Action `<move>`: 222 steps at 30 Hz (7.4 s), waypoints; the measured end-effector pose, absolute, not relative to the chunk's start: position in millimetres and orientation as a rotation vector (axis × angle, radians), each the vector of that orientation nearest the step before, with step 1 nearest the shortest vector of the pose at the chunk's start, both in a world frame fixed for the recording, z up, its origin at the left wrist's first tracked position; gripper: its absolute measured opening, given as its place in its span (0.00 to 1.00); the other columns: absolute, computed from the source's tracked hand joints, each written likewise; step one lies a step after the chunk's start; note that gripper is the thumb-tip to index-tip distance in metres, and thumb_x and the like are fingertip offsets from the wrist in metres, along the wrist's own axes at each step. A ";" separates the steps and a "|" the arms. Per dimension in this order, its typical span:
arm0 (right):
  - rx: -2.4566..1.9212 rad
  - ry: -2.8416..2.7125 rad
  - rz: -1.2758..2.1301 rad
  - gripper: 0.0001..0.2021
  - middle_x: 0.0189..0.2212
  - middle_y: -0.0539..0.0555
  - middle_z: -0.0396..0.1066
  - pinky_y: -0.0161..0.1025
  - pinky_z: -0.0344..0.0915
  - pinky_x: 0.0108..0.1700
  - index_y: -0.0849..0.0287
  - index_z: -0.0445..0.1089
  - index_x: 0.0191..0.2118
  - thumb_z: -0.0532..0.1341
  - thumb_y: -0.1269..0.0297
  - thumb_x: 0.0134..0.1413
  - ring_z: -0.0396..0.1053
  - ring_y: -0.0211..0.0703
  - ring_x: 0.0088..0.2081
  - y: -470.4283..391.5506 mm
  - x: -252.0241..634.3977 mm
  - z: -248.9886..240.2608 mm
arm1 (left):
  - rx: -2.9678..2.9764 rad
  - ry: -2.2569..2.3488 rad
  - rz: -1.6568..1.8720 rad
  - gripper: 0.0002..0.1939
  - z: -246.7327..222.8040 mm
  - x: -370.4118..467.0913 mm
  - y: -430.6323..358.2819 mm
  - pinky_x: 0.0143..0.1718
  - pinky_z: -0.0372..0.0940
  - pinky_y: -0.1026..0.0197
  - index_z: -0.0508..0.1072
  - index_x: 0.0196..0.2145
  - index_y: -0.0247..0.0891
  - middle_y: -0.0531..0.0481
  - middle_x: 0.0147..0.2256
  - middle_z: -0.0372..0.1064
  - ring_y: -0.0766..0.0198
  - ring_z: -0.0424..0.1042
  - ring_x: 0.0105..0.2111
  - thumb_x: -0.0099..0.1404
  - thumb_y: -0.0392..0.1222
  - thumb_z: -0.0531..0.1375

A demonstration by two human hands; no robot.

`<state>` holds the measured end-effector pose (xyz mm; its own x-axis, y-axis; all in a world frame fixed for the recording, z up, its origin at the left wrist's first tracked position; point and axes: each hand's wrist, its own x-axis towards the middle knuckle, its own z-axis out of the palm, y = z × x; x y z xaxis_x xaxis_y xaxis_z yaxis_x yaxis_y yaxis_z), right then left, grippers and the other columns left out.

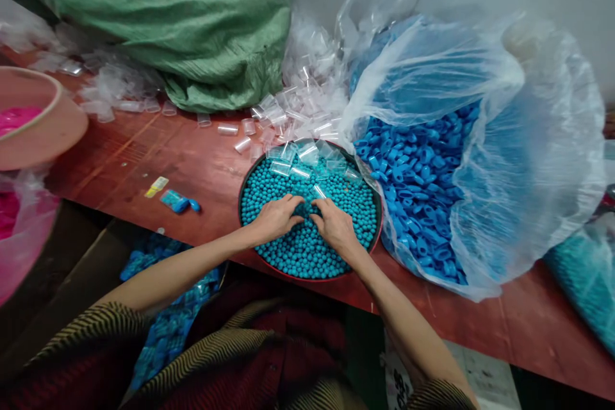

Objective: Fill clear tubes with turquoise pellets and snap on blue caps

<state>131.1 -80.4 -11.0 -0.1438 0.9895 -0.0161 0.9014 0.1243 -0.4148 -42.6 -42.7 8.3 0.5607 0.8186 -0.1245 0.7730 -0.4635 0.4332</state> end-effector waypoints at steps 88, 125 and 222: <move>-1.332 -0.854 1.879 0.20 0.14 0.38 0.57 0.26 0.52 0.14 0.56 0.55 0.30 0.65 0.49 0.43 0.44 0.24 0.12 -77.3 133.8 16.1 | 1.428 0.821 0.652 0.26 -12.7 -35.9 -46.9 0.24 0.63 0.68 0.61 0.56 0.39 0.51 0.35 0.62 0.70 0.61 0.26 0.59 0.40 0.56; -1.553 -2.026 0.119 0.35 0.38 0.62 0.65 0.45 0.69 0.28 0.66 0.51 0.57 0.60 0.50 0.48 0.70 0.52 0.33 -109.7 89.6 -17.7 | 1.297 0.998 0.830 0.12 -1.6 -31.3 -74.7 0.37 0.63 0.64 0.64 0.43 0.36 0.53 0.31 0.64 0.67 0.65 0.32 0.60 0.37 0.53; -1.372 -2.275 0.475 0.18 0.30 0.55 0.70 0.40 0.66 0.34 0.59 0.64 0.54 0.48 0.67 0.62 0.66 0.44 0.31 -88.9 138.5 10.8 | 1.250 0.918 0.685 0.19 -1.6 -36.7 -57.5 0.15 0.54 0.69 0.65 0.49 0.38 0.59 0.22 0.58 0.75 0.58 0.14 0.59 0.38 0.55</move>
<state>138.5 -88.9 10.8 -0.4114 0.8913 0.1908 0.7405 0.4489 -0.5002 -36.7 -57.5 -1.6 0.4866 0.8498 -0.2028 0.0482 0.2056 0.9774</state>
